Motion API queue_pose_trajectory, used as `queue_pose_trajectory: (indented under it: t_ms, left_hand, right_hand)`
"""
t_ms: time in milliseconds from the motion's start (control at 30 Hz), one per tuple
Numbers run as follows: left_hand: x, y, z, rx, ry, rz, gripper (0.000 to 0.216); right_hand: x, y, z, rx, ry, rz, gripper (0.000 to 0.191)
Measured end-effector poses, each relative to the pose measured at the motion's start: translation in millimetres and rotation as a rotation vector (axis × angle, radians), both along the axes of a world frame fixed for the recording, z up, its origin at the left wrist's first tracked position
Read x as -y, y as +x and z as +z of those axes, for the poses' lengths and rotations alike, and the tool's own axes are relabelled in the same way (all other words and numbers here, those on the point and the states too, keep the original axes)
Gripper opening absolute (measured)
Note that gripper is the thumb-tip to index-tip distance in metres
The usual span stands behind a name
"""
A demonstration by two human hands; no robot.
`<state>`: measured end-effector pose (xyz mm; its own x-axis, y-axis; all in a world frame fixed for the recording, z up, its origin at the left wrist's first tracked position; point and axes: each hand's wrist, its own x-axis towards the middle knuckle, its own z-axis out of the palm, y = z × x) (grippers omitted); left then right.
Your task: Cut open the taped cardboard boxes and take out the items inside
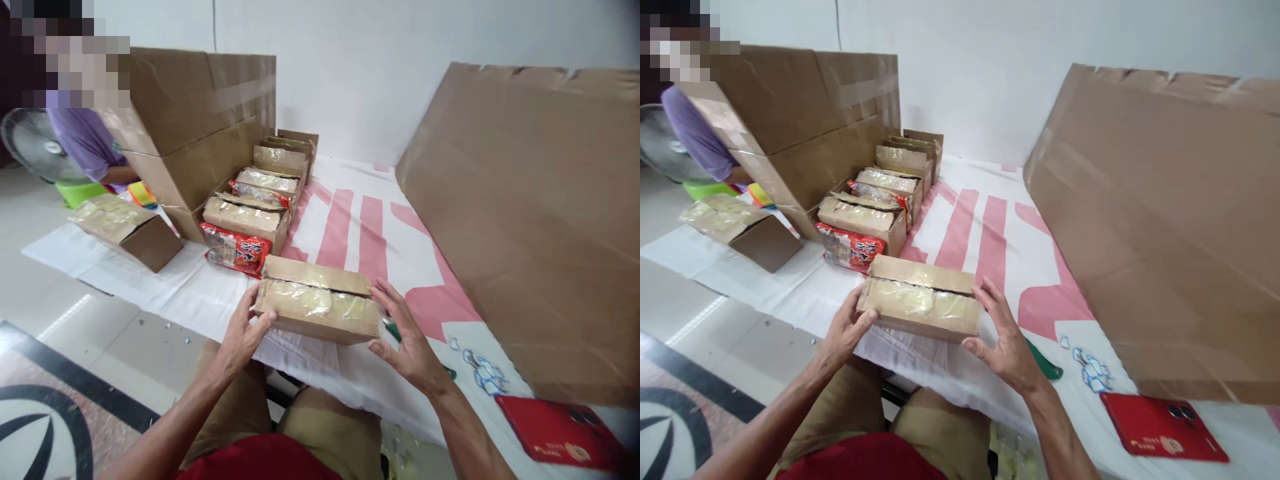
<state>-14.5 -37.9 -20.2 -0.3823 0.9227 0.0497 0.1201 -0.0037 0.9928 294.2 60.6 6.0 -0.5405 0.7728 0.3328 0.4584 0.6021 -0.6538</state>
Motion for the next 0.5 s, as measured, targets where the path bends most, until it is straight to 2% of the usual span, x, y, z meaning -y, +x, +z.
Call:
queue_pose_trajectory:
  t_ms: [100, 200, 367, 433, 500]
  left_hand:
    - [3.8, -1.1, 1.8, 0.032, 0.032, -0.036, 0.073]
    - [22.6, -20.6, 5.7, -0.024, 0.020, 0.008, 0.069]
    - [62.6, -91.5, 9.0, -0.146, -0.105, 0.294, 0.071]
    - [63.7, -121.6, 10.5, -0.192, -0.076, 0.416, 0.067]
    - [53.3, -145.6, 11.5, -0.222, -0.024, 0.488, 0.062]
  right_hand:
    - [11.3, -8.0, -4.4, 0.046, 0.016, -0.074, 0.081]
    - [29.6, -34.9, -6.9, 0.023, 0.092, -0.112, 0.077]
    - [51.3, -124.0, -15.7, -0.117, 0.054, 0.004, 0.080]
    - [47.7, -165.6, -18.7, -0.178, 0.006, 0.050, 0.081]
    - [38.2, -201.2, -21.1, -0.225, -0.015, 0.061, 0.083]
